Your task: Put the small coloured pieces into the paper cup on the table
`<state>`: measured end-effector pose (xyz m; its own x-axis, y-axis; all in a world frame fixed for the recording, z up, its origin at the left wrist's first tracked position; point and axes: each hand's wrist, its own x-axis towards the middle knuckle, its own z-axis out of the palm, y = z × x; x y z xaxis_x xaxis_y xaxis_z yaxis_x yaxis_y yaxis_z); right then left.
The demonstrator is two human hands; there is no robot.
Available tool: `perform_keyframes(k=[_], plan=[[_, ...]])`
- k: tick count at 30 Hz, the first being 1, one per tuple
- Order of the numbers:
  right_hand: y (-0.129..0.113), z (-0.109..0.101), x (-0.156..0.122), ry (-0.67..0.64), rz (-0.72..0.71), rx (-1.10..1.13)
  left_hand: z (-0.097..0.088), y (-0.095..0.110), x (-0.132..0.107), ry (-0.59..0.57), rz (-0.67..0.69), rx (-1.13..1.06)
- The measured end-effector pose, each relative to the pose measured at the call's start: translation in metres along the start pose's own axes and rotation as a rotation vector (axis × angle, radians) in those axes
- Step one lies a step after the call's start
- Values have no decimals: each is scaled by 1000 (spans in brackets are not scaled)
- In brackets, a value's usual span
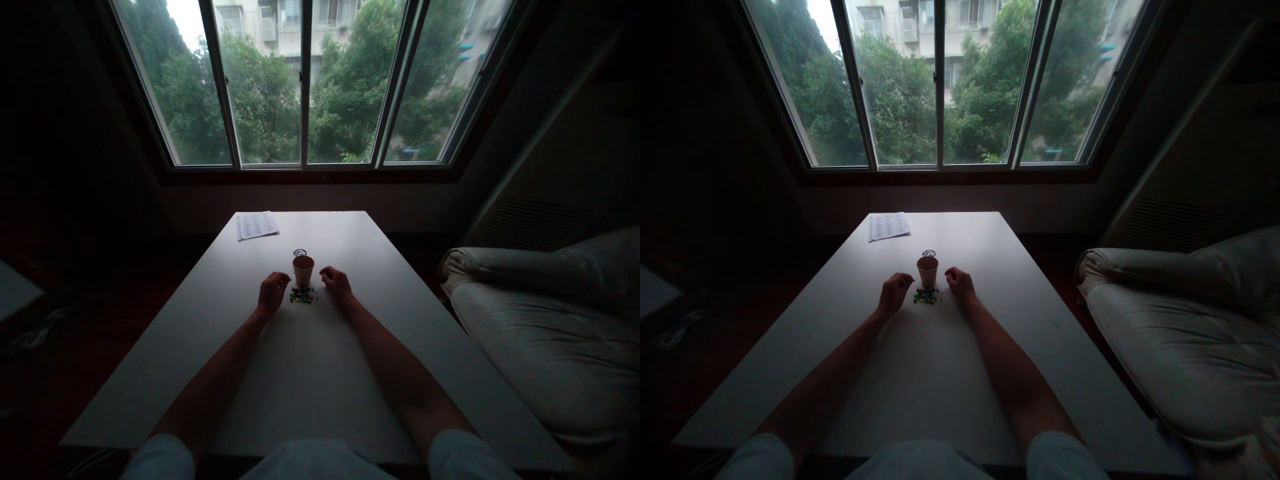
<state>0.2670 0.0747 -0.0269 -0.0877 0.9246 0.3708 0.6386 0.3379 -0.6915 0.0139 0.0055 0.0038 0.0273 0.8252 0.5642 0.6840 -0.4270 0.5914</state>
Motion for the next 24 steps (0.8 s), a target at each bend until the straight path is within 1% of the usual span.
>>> perform_keyframes(k=[4,9,11,13,16,19,21,24], plan=[[-1,1,-1,7,-15,7,2,18,17,38,-27,-91],[0,1,-1,15,-20,3,7,43,50,55,-22,-182],[1,1,-1,9,-16,7,9,49,62,63,-19,-179],[0,0,-1,2,-6,9,11,52,70,44,-11,-140],[-3,0,-2,-5,2,2,12,52,75,-20,2,7],[-5,-2,-2,-16,3,-7,12,50,74,-87,20,158],[-5,-6,0,-21,18,-21,9,49,72,-89,37,195],[-3,-13,2,-50,28,-49,5,46,66,-54,63,189]])
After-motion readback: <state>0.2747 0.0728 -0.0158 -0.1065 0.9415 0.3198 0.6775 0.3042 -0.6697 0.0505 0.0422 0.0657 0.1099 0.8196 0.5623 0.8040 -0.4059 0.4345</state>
